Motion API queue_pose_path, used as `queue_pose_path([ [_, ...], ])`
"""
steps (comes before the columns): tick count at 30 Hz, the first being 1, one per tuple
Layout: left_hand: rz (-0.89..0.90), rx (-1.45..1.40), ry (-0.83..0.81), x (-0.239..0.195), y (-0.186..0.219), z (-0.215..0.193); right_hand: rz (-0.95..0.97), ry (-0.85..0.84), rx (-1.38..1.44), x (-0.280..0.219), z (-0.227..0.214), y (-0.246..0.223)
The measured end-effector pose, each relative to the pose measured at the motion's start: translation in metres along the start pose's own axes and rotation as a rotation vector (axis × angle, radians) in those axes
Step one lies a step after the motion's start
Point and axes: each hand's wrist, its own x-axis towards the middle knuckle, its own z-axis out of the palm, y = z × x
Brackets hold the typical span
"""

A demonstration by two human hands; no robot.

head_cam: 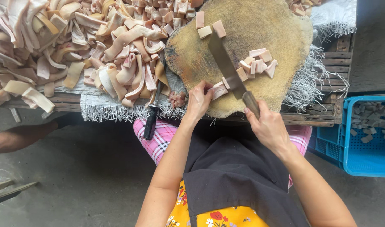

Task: The person sits on the floor and uses a large cleaver to chop strips of pork skin into small cubes on a wooden cutting board. The chopped pieces are pushed aside on the board as the person continues to process more strips from a pile.

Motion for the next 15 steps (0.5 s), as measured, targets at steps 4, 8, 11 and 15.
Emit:
queue_pose_path([
  [4,0.059,-0.038,-0.017,-0.001,-0.01,-0.003,-0.215,0.219,0.118,-0.016,-0.015,-0.025],
  [8,-0.003,0.007,-0.048,-0.005,-0.017,-0.015,-0.135,0.125,0.075,-0.018,0.012,-0.021],
  [11,0.051,0.105,0.0,-0.008,-0.017,-0.016,-0.11,0.004,-0.109,-0.016,0.046,-0.011],
  [15,0.126,0.167,-0.009,-0.014,-0.01,-0.003,-0.036,-0.1,-0.145,-0.011,0.048,0.006],
])
